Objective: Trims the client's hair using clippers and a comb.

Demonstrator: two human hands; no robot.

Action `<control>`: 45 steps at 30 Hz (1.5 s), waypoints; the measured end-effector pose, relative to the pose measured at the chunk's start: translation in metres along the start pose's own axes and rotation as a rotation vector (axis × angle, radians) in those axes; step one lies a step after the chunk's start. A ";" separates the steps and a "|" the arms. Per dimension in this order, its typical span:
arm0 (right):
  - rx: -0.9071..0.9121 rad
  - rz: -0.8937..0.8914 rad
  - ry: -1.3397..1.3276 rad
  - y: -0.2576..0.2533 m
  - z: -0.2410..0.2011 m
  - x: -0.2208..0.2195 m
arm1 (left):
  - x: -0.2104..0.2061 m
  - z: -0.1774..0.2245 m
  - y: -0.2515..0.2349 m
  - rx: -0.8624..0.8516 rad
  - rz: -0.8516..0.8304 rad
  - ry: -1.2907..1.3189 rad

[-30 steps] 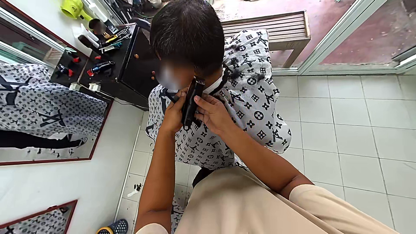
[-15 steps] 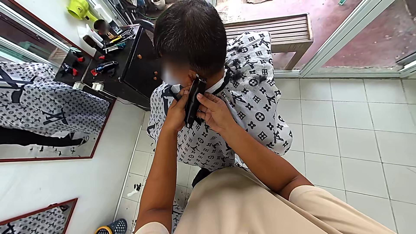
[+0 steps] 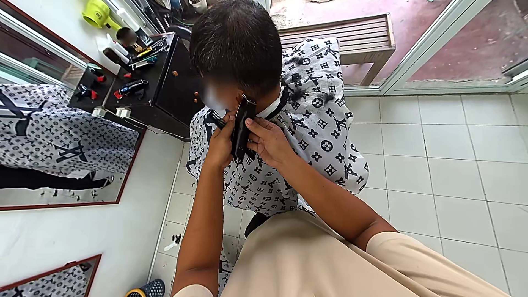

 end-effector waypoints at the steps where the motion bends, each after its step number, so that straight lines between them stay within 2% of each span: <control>1: 0.004 0.007 0.006 0.002 0.000 0.002 | 0.000 -0.002 0.000 0.000 -0.014 0.009; 9: 0.068 0.085 0.015 0.011 0.001 0.024 | -0.013 -0.022 -0.002 0.026 -0.060 0.017; 27: 0.036 0.095 0.019 0.002 -0.004 0.023 | -0.016 -0.020 -0.008 0.013 -0.023 0.034; 34: 0.081 0.165 0.116 0.018 -0.003 0.035 | -0.025 -0.027 -0.006 0.044 -0.064 -0.100; 45: 0.098 0.223 0.066 0.008 -0.004 0.042 | -0.032 -0.028 -0.015 0.013 -0.079 -0.180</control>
Point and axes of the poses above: each hand's wrist, its own y-axis away from the middle knuckle, its own x-axis out of the back of the hand, z = x × y, the point moved 5 cm from there along -y, towards the middle knuckle, and after that the axes turned 5 degrees about x, right-handed, at the moved point
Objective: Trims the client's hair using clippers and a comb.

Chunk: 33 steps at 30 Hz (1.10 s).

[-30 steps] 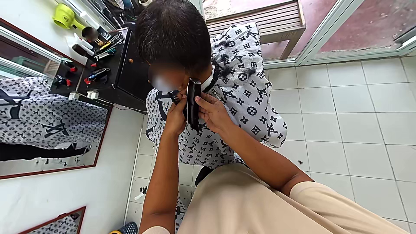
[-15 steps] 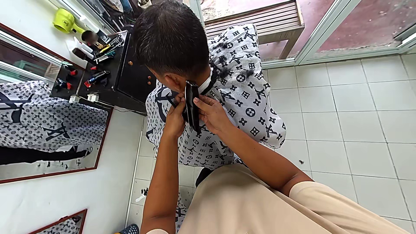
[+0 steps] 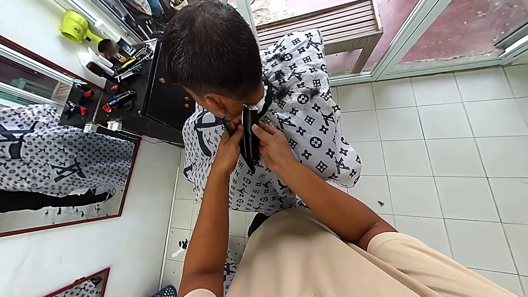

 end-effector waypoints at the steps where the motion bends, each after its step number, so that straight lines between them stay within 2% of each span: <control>1: -0.002 -0.002 0.003 0.000 0.000 0.000 | 0.000 0.000 0.000 0.002 0.003 -0.001; 8: -0.006 -0.017 0.036 -0.005 0.000 -0.002 | 0.000 0.000 0.000 0.013 0.026 -0.001; 15: -0.006 0.003 0.119 0.009 -0.009 0.011 | -0.009 0.001 0.011 0.017 0.034 -0.131; 25: -0.004 0.015 0.171 -0.004 -0.012 0.010 | -0.010 0.000 0.004 0.006 0.031 -0.085; 29: -0.038 -0.039 0.183 -0.001 -0.012 0.013 | -0.002 -0.003 0.011 0.009 0.048 -0.177; 33: -0.135 -0.160 0.150 0.014 -0.015 0.022 | 0.018 0.001 0.019 -0.027 0.145 -0.333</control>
Point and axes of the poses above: each hand's wrist, its own y-axis away from the middle knuckle, its own x-axis out of the back of the hand, z = x × y, the point moved 5 cm from there along -y, towards the middle knuckle, and after that the axes turned 5 degrees about x, right-handed, at the moved point
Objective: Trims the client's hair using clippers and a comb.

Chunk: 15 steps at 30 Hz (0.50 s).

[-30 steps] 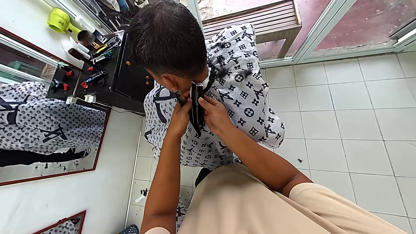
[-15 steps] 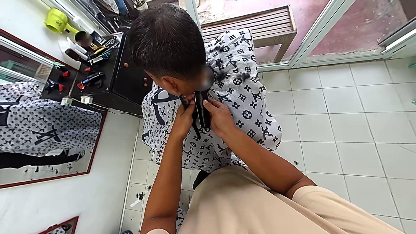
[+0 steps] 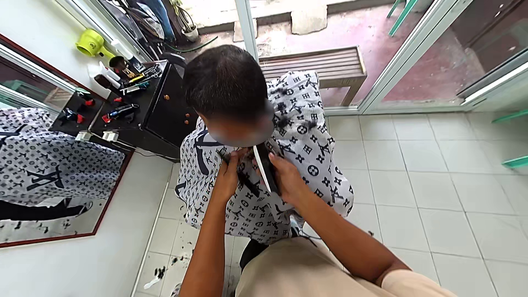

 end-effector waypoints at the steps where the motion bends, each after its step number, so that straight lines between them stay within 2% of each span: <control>1: -0.033 -0.044 0.002 0.007 0.000 0.000 | 0.009 -0.003 0.002 0.003 0.062 -0.007; 5: -0.084 -0.220 0.223 0.038 -0.007 -0.001 | 0.040 -0.009 0.012 -0.062 0.256 0.216; 7: -0.078 -0.288 0.374 0.051 -0.007 -0.003 | 0.047 -0.009 0.016 -0.091 0.238 0.367; 10: -0.051 -0.401 0.451 0.061 -0.004 -0.004 | 0.053 -0.016 0.014 -0.088 0.188 0.436; 12: -0.009 -0.399 0.425 0.066 -0.005 -0.005 | 0.063 -0.021 0.012 -0.093 0.141 0.444; 15: 0.051 -0.299 0.274 0.075 -0.009 0.000 | 0.089 -0.018 0.006 -0.161 0.109 0.398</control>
Point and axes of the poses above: each hand's wrist, its own y-axis away from the middle knuckle, its own x-axis out of the back of the hand, z = x × y, the point moved 5 cm from there along -y, towards the middle knuckle, and after that the axes turned 5 degrees about x, right-handed, at the moved point
